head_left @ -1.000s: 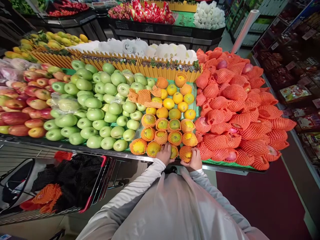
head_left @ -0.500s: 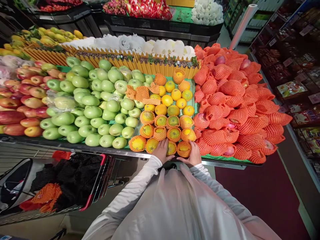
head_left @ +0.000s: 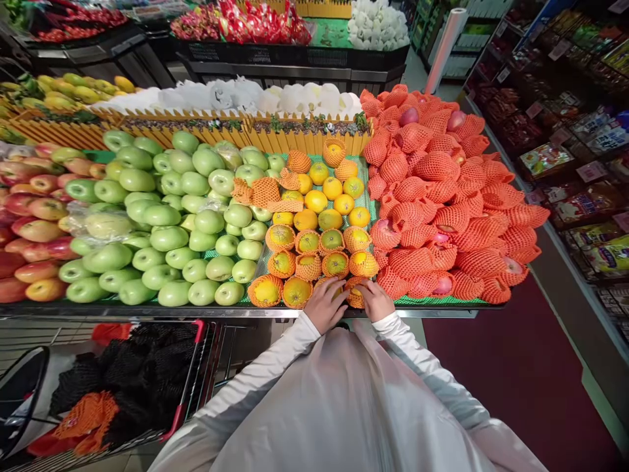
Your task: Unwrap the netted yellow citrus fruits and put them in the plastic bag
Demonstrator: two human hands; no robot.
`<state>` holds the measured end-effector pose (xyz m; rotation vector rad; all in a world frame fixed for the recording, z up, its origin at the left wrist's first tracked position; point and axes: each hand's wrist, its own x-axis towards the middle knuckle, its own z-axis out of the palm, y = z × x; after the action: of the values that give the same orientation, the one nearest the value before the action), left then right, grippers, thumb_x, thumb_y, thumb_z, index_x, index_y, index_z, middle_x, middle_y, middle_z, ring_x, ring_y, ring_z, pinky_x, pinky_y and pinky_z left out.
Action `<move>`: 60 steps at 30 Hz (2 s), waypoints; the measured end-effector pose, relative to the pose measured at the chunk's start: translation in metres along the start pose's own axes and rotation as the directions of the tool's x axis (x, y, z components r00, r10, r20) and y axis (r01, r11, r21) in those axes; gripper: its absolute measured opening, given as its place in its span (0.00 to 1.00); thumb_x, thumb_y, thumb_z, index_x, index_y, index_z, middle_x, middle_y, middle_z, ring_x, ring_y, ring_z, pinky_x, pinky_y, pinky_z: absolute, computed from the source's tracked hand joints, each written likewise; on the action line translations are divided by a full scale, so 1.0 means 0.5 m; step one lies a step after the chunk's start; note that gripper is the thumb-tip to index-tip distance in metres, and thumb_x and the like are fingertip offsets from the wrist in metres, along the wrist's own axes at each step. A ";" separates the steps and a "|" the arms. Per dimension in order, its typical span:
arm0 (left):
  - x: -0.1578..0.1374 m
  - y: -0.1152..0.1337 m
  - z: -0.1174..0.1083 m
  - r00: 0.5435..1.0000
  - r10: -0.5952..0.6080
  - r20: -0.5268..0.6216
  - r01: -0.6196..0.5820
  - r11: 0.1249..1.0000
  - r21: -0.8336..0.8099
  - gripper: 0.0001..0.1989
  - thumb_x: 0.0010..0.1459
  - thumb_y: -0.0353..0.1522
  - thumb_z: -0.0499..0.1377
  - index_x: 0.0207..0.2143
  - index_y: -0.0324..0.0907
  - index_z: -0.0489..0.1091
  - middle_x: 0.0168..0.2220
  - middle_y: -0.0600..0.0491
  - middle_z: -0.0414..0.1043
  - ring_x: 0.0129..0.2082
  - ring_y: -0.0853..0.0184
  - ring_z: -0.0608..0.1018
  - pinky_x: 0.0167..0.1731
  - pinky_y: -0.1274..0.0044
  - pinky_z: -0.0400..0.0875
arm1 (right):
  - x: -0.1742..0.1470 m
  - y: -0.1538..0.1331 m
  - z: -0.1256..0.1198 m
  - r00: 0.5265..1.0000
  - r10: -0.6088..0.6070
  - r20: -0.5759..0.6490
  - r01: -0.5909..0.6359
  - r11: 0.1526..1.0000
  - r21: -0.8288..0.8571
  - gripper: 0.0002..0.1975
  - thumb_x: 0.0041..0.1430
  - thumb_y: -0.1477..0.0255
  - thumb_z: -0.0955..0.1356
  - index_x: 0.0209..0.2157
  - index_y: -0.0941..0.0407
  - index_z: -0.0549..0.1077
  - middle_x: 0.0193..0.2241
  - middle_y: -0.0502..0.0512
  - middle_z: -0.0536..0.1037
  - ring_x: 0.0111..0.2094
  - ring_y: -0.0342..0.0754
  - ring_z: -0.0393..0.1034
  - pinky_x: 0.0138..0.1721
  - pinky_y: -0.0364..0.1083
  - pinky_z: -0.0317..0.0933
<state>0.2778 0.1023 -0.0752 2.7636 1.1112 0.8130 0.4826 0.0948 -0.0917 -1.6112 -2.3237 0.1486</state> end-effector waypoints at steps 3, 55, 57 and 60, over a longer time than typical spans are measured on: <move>-0.003 -0.001 -0.003 1.000 -0.009 -0.029 0.008 1.000 -0.015 0.15 0.63 0.33 0.53 0.48 0.36 0.71 0.56 0.47 0.62 0.58 0.56 0.59 0.54 0.63 0.63 | 0.010 -0.001 -0.031 0.974 -0.001 0.228 0.012 0.999 -0.046 0.24 0.58 0.75 0.61 0.56 0.55 0.69 0.55 0.55 0.64 0.48 0.53 0.62 0.45 0.50 0.66; 0.011 0.143 0.017 0.651 -0.740 0.171 0.376 0.119 -0.919 0.30 0.60 0.53 0.53 0.50 0.37 0.56 0.53 0.43 0.59 0.55 0.64 0.66 0.56 0.71 0.64 | -0.110 -0.003 0.013 0.949 0.313 0.043 -0.058 0.038 0.998 0.42 0.40 0.59 0.74 0.54 0.57 0.54 0.52 0.69 0.65 0.52 0.57 0.66 0.53 0.58 0.61; 0.004 0.154 0.013 0.681 -0.611 0.403 0.443 -0.095 -0.892 0.40 0.55 0.56 0.55 0.58 0.38 0.49 0.57 0.40 0.57 0.53 0.60 0.68 0.46 0.69 0.71 | -0.113 -0.002 0.015 0.957 0.284 0.051 -0.066 0.041 0.997 0.41 0.42 0.62 0.75 0.55 0.57 0.55 0.57 0.70 0.60 0.55 0.58 0.63 0.54 0.59 0.60; 0.001 0.168 0.011 0.682 -0.531 0.503 0.465 -0.216 -0.859 0.43 0.49 0.52 0.63 0.56 0.36 0.49 0.52 0.38 0.62 0.45 0.60 0.73 0.35 0.73 0.74 | -0.122 -0.005 0.005 0.965 0.262 0.028 -0.069 0.148 0.987 0.38 0.42 0.65 0.75 0.54 0.56 0.59 0.60 0.68 0.53 0.58 0.57 0.59 0.53 0.55 0.61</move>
<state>0.3337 0.0411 -0.0597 0.8687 0.8984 0.9251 0.4990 0.0377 -0.1052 -0.9946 -1.2030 1.2767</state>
